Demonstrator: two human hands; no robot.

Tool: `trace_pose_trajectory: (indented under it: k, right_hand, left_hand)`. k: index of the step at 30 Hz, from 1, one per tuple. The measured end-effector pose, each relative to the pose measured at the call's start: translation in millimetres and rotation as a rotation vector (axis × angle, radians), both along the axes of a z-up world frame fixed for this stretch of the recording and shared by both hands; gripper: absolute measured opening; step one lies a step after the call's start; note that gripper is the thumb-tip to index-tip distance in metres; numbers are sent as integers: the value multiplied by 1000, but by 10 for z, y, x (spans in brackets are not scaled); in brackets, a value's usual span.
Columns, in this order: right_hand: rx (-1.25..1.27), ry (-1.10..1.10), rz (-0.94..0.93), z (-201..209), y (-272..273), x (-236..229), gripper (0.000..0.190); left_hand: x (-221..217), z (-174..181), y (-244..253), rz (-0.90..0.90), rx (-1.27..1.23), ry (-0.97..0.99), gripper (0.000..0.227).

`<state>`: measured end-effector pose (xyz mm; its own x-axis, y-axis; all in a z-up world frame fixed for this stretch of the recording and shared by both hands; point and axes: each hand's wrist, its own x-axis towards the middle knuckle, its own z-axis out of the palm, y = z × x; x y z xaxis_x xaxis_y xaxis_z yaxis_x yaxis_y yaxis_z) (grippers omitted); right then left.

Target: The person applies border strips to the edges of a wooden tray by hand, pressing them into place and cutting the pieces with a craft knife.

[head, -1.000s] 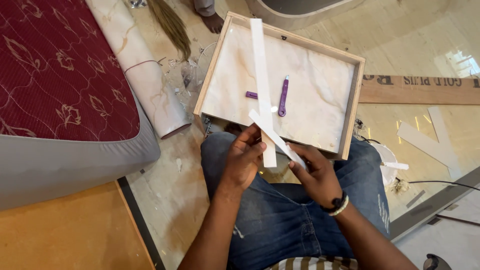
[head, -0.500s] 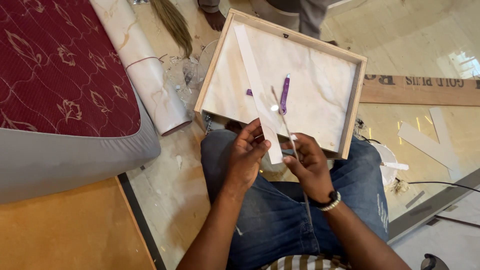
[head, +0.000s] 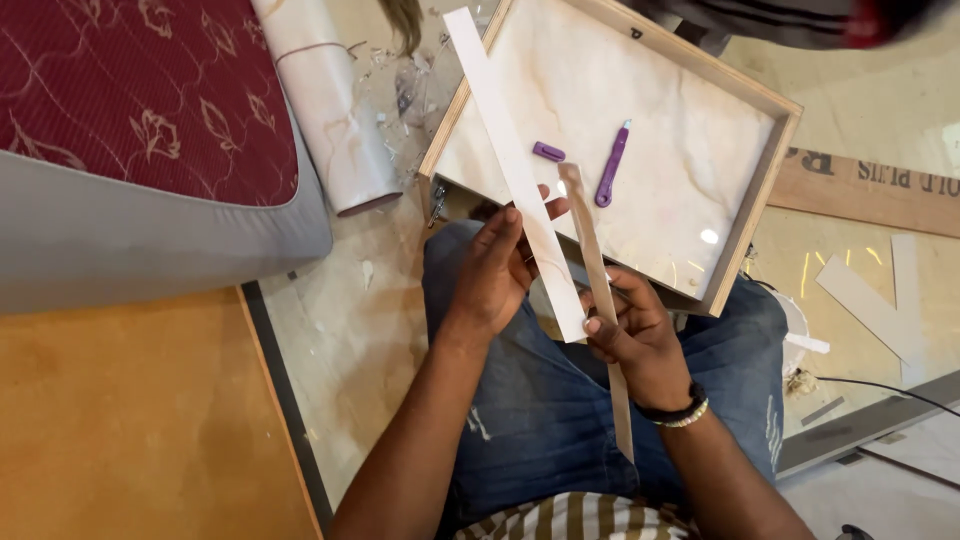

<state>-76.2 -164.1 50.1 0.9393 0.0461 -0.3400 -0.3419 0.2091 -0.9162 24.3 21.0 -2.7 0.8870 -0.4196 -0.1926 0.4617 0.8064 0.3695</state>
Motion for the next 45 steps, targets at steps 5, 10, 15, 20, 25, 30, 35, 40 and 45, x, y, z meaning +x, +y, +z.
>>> trace_pose_trajectory:
  k: [5,10,15,20,25,30,35,40,45]
  right_hand:
    - [-1,-19,79,-29,-18,4,57]
    - [-217,-260,167,32,-66,21,44]
    - [-533,-468,302,100,-32,68,36]
    - [-634,-395,295,121,-139,-70,33]
    - [-726,-432,369,204,-384,-272,32]
    - [-670,-317,460,385,-757,-339,33]
    - [-736,-331,503,456,-1023,-362,32]
    - [-700,-375,417,421,-1040,-162,39]
    - [-737,-422,484,558,-744,210,35]
  left_hand:
    - [-28,-96,-12,12,-67,-37,49]
    - [-32,-171,-24,12,-97,-31,50]
    - [-14,-170,-5,6,-190,34,52]
    - [2,-203,82,69,-146,95,49]
    - [40,-259,127,97,-137,98,48]
    - [48,-261,138,120,-91,121,48]
    - [77,-261,149,143,-130,82,46]
    - [66,-163,146,91,-52,65,46]
    - [29,-143,55,-4,-140,12,42]
